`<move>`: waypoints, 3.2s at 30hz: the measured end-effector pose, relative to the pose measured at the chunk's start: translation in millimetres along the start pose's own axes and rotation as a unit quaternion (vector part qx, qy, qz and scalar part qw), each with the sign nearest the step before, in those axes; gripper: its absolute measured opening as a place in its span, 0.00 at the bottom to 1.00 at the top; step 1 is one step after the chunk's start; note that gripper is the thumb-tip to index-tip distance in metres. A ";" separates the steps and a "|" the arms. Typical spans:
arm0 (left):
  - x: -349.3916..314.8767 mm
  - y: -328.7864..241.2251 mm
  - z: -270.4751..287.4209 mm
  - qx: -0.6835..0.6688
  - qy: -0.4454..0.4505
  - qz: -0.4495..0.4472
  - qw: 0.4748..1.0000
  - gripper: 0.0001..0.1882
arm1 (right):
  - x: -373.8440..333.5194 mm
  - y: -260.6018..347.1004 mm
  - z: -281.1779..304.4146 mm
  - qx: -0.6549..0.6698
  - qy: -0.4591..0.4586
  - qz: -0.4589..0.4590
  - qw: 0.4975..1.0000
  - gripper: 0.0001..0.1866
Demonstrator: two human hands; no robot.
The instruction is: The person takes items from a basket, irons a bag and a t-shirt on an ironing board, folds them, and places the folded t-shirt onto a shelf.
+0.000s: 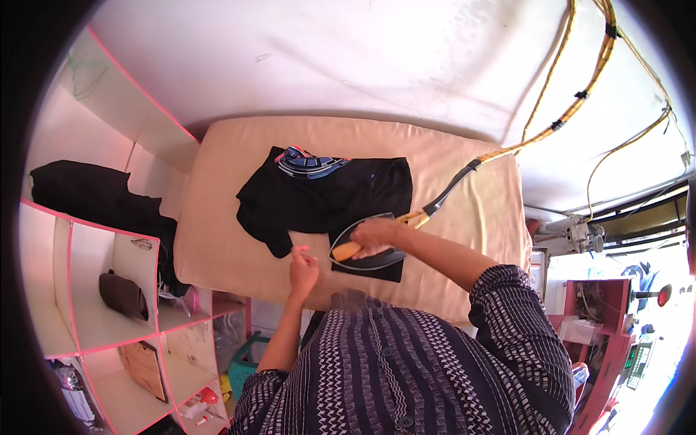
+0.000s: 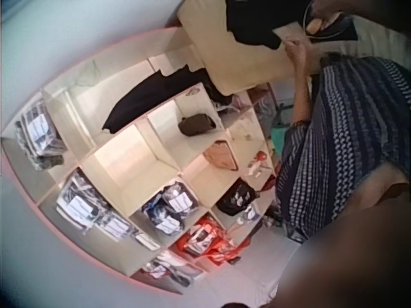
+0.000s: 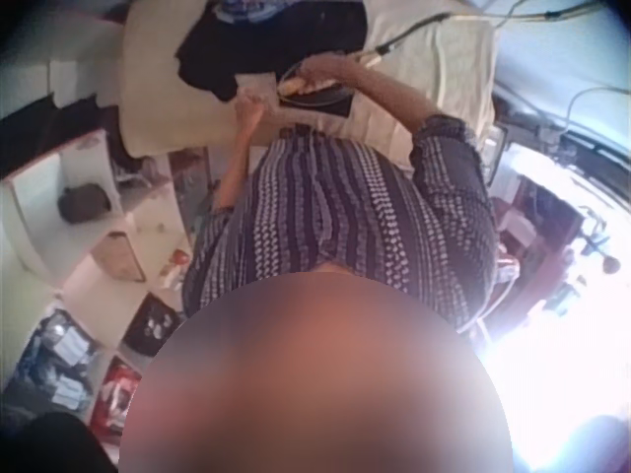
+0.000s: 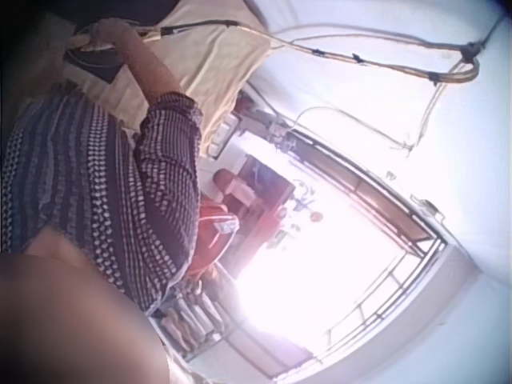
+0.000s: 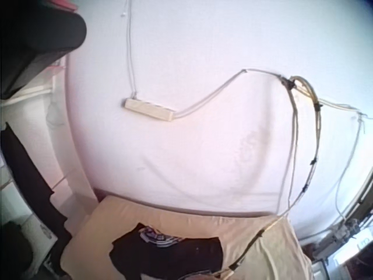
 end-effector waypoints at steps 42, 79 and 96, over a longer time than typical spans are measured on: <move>59.1 -66.1 -29.0 0.261 -0.066 -0.350 0.897 0.07 | -237.5 -95.5 95.9 -0.286 -0.437 -0.471 0.711 0.30; -85.6 -190.9 307.6 -0.510 0.230 0.021 0.829 0.23 | -140.7 32.1 561.6 -0.124 -0.776 -0.321 0.528 0.14; 62.1 188.2 142.8 -0.396 0.217 0.300 0.841 0.29 | 156.6 139.0 33.6 0.381 -0.087 -0.051 0.919 0.09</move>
Point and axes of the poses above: each hand's wrist, its own x-axis towards the middle knuckle, its own z-axis out of the back of the hand, y = z × x, the point moved 9 cm from there along x, towards the middle knuckle, and after that the axes turned 11 degrees about -y, right-handed, at the moved point
